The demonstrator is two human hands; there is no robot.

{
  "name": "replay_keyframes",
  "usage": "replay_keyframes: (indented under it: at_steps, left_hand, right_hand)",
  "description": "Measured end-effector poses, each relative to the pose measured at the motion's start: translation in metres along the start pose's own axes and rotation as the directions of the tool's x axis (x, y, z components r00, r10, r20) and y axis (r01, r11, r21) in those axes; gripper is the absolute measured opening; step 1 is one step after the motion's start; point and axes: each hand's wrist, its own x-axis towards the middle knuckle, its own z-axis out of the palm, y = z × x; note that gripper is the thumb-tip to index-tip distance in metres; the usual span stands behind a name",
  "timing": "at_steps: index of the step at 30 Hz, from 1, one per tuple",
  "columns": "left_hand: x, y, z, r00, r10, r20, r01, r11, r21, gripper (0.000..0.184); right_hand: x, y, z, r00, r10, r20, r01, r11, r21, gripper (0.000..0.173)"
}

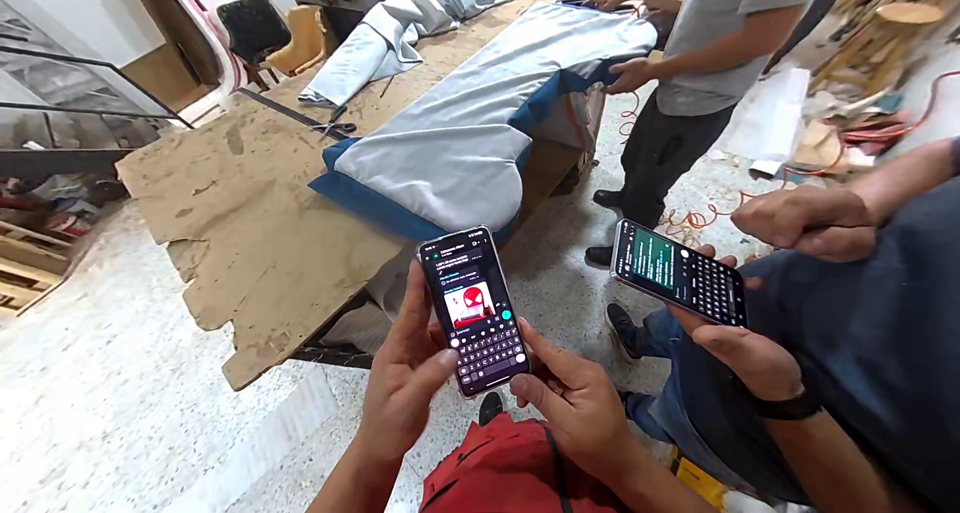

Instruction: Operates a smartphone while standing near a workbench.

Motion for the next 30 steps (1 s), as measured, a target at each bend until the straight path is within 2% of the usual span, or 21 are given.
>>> replay_keyframes:
  at_steps: [2, 4, 10, 13, 17, 20, 23, 26, 30]
  left_hand:
    - [0.002, -0.002, -0.002, 1.000, -0.022, 0.002, 0.022, 0.985, -0.172, 0.078]
    - [0.001, -0.004, -0.004, 1.000, -0.025, 0.012, 0.027, 0.973, -0.231, 0.077]
    - [-0.002, -0.009, -0.006, 0.999, 0.020, -0.028, -0.023, 0.991, -0.134, 0.076]
    - [0.001, -0.008, -0.008, 0.989, 0.018, -0.149, -0.023, 0.999, -0.032, 0.070]
    - [0.012, -0.003, -0.013, 0.953, 0.029, -0.300, 0.024, 0.985, 0.171, 0.052]
    - [0.018, -0.002, -0.013, 0.965, -0.013, -0.263, 0.070, 0.975, 0.211, 0.052]
    - [0.021, -0.004, -0.012, 0.974, -0.065, -0.218, 0.098, 0.984, 0.146, 0.056]
    - [0.022, -0.006, -0.011, 0.975, -0.101, -0.196, 0.126, 0.985, 0.120, 0.056]
    - [0.019, -0.005, -0.011, 0.974, -0.129, -0.184, 0.157, 0.977, 0.145, 0.058]
  right_hand:
    - [0.001, -0.002, 0.000, 1.000, 0.011, 0.006, -0.011, 1.000, 0.017, 0.049]
    - [0.000, -0.002, 0.000, 1.000, 0.015, 0.012, -0.015, 1.000, 0.018, 0.050]
    - [-0.002, 0.008, 0.001, 0.999, -0.041, 0.014, 0.041, 0.999, 0.010, 0.053]
    - [-0.004, 0.013, 0.000, 0.998, -0.064, 0.006, 0.064, 0.998, -0.029, 0.053]
    - [-0.007, 0.014, 0.001, 0.998, -0.056, 0.027, 0.058, 0.997, -0.052, 0.054]
    - [-0.010, 0.010, 0.001, 0.999, -0.042, 0.012, 0.043, 0.998, -0.049, 0.054]
    - [-0.008, 0.006, 0.001, 1.000, -0.002, -0.018, 0.002, 1.000, -0.029, 0.051]
    - [-0.006, 0.005, 0.004, 0.993, 0.008, -0.120, -0.007, 1.000, 0.007, 0.037]
    - [0.001, 0.007, 0.007, 0.968, 0.006, -0.249, -0.029, 0.996, -0.088, 0.027]
